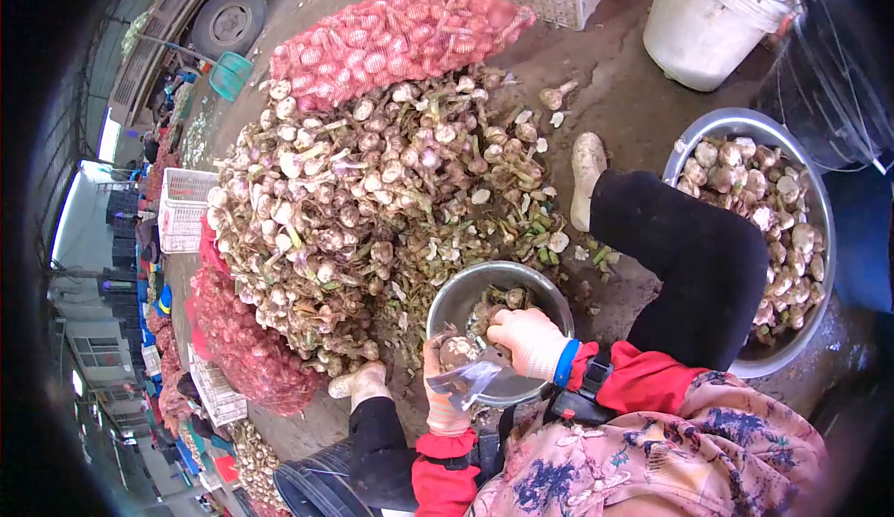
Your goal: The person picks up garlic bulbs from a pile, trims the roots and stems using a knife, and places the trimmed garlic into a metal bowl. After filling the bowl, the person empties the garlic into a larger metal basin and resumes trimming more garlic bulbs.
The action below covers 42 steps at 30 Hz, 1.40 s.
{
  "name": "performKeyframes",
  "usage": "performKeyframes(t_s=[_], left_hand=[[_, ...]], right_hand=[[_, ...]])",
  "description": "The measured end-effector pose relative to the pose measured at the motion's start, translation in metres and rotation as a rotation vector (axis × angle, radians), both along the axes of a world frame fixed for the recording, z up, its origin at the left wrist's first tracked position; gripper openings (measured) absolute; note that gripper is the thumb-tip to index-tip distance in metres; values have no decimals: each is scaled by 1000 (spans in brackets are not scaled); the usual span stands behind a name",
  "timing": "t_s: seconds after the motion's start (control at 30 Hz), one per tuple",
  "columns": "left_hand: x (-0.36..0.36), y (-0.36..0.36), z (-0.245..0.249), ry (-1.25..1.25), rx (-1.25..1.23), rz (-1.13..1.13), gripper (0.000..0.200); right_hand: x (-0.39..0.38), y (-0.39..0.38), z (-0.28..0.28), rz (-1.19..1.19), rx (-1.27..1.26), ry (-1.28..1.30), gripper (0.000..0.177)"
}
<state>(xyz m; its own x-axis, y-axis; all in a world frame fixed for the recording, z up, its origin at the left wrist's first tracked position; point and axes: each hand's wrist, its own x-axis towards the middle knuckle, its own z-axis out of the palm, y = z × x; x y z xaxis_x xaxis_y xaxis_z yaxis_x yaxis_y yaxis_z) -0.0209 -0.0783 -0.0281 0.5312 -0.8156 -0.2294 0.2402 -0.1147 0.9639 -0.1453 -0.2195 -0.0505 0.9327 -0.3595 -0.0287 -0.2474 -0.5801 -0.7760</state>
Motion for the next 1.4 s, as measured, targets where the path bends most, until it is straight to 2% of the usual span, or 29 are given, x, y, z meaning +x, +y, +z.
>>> performKeyframes(t_s=[0.17,0.23,0.27,0.3,0.33,0.37,0.4,0.43,0.47,0.5,0.53,0.57,0.63,0.7,0.77,0.83,0.9,0.97,1.03,1.07,1.1,1.17,1.2,1.23,1.27,1.3,1.33,1.37,1.4], left_hand=[[-8,16,-28,35,102,134,51],[-7,11,-18,293,146,133,56],[-21,16,-10,-333,264,-30,62],[-40,-1,35,-330,156,-84,64],[-42,0,44,-330,97,-45,67],[-41,1,49,-335,28,4,69],[-38,1,44,-58,-64,157,74],[-22,10,38,-28,53,162,73],[-6,7,28,-20,-86,110,64],[4,5,16,-8,-216,53,56],[2,9,1,-174,-64,348,40],[24,26,-41,-128,-5,344,28],[7,-12,9,359,-207,412,21],[1,-24,8,458,-327,388,31],[-10,-37,20,776,-295,382,38],[-16,-48,18,747,-299,453,36],[-23,-59,29,669,-411,471,34],[-23,-68,44,752,-467,400,31],[-25,-74,45,728,-234,491,31],[-14,-58,8,532,-115,336,30],[-4,-39,-31,715,65,356,30],[8,-11,-80,423,404,179,39],[23,5,-117,62,601,-1,49],[30,-7,-117,-306,780,-182,60],[41,-17,-113,-383,914,-289,77],[55,-31,-116,-557,801,-155,73],[70,-76,-84,-318,662,-47,67],[95,-92,-101,-577,759,184,64],[126,-123,-90,-649,766,269,57]], right_hand=[[0,-1,-17,19,14,76,27],[-1,-9,-23,-53,131,160,27],[-2,-15,-28,-123,250,243,27],[-9,-33,-57,-252,421,389,24],[-16,-46,-83,-451,584,395,23],[-7,-48,-122,-603,585,399,22],[1,-44,-112,-598,608,268,22],[3,-41,-94,-603,622,140,23],[4,-38,-73,-536,684,151,25],[8,-23,-86,-525,735,3,29],[7,-13,-59,-552,648,11,26],[4,-7,-36,-492,689,-56,22],[8,9,-38,-397,473,-403,19],[10,10,-25,-313,430,-376,18],[13,6,-11,-299,459,-378,18],[15,3,-11,-344,398,-377,18],[18,-1,-55,-357,448,-72,29],[9,-10,-89,-539,1101,263,37],[0,-9,-121,-666,898,165,41],[8,-6,-153,-783,808,220,40],[10,-8,-150,-776,807,215,40],[11,-14,-138,-855,1025,42,38],[13,-11,-141,-875,1025,-59,34],[14,-15,-123,-855,1043,-59,33],[17,-10,-132,-845,1048,-58,32],[21,-5,-141,-833,1054,-56,30],[22,-13,-113,-770,1125,-37,29],[26,-11,-113,-775,1160,-92,27],[28,-16,-99,-762,1121,-36,27]])
